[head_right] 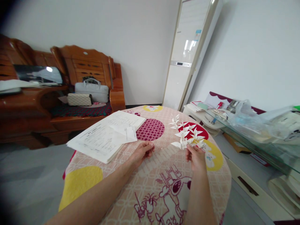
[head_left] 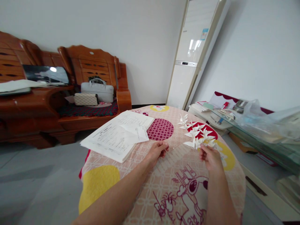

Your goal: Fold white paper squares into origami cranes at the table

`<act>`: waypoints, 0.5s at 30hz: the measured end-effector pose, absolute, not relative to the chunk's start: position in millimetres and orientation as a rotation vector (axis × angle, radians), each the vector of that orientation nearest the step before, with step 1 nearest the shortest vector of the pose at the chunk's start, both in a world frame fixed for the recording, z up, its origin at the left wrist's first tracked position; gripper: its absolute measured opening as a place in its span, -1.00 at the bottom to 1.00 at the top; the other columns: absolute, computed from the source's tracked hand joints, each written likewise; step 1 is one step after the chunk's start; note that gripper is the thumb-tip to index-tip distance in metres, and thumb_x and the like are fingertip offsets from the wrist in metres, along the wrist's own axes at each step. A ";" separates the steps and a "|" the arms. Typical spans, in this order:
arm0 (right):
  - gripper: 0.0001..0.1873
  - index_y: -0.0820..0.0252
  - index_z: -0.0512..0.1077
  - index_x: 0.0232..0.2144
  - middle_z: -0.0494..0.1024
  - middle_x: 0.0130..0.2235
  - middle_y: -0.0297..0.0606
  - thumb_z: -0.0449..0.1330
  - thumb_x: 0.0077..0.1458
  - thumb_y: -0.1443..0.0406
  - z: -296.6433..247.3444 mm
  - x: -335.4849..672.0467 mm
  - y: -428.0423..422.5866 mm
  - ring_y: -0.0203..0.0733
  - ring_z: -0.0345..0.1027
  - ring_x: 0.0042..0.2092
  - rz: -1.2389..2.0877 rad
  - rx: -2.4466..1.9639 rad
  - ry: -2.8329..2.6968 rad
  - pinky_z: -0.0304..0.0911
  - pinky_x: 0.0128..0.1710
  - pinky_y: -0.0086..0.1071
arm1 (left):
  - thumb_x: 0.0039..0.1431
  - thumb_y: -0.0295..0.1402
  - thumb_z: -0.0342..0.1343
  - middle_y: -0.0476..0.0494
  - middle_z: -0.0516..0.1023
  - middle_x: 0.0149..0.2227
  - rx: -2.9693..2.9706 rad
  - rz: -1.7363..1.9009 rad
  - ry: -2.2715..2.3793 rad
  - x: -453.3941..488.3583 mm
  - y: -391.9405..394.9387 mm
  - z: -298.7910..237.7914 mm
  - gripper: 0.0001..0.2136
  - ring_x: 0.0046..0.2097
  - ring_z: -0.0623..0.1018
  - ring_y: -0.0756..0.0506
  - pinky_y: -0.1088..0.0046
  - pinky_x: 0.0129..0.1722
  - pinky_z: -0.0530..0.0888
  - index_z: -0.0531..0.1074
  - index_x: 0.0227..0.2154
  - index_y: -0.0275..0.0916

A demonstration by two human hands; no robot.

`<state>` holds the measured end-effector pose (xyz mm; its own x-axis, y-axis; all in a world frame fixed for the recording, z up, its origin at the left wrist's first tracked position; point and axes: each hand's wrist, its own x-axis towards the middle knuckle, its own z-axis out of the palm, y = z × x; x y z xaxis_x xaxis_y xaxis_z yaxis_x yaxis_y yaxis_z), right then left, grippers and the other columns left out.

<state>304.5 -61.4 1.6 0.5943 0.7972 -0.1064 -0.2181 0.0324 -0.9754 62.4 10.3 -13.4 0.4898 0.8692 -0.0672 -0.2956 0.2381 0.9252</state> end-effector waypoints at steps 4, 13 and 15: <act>-0.61 0.24 0.37 -0.62 0.36 -0.73 -0.45 0.45 -0.39 0.13 -2.4 340.2 -77.9 -0.41 0.15 -0.74 0.687 -1.427 -0.488 0.02 -0.82 -0.54 | -0.04 -0.16 0.23 0.02 0.40 -0.54 1.047 0.874 0.692 63.0 11.1 -15.0 -0.71 -0.60 0.28 0.13 0.60 -0.60 0.15 0.34 -0.53 -0.30; -0.65 0.21 0.31 -0.69 0.29 -0.78 -0.46 0.37 -0.32 0.12 -18.0 352.8 -73.9 -0.40 0.10 -0.78 0.589 -1.593 -0.548 -0.06 -0.86 -0.55 | -0.02 -0.19 0.22 0.02 0.40 -0.52 1.047 0.858 0.683 62.8 11.9 -17.5 -0.73 -0.61 0.28 0.14 0.61 -0.62 0.14 0.33 -0.54 -0.30; -0.67 0.21 0.32 -0.67 0.28 -0.78 -0.46 0.36 -0.30 0.13 -21.3 353.5 -70.8 -0.40 0.09 -0.78 0.564 -1.598 -0.522 -0.08 -0.87 -0.55 | -0.01 -0.19 0.22 0.02 0.40 -0.52 1.045 0.858 0.693 62.7 11.4 -16.9 -0.73 -0.61 0.28 0.14 0.61 -0.62 0.14 0.34 -0.53 -0.30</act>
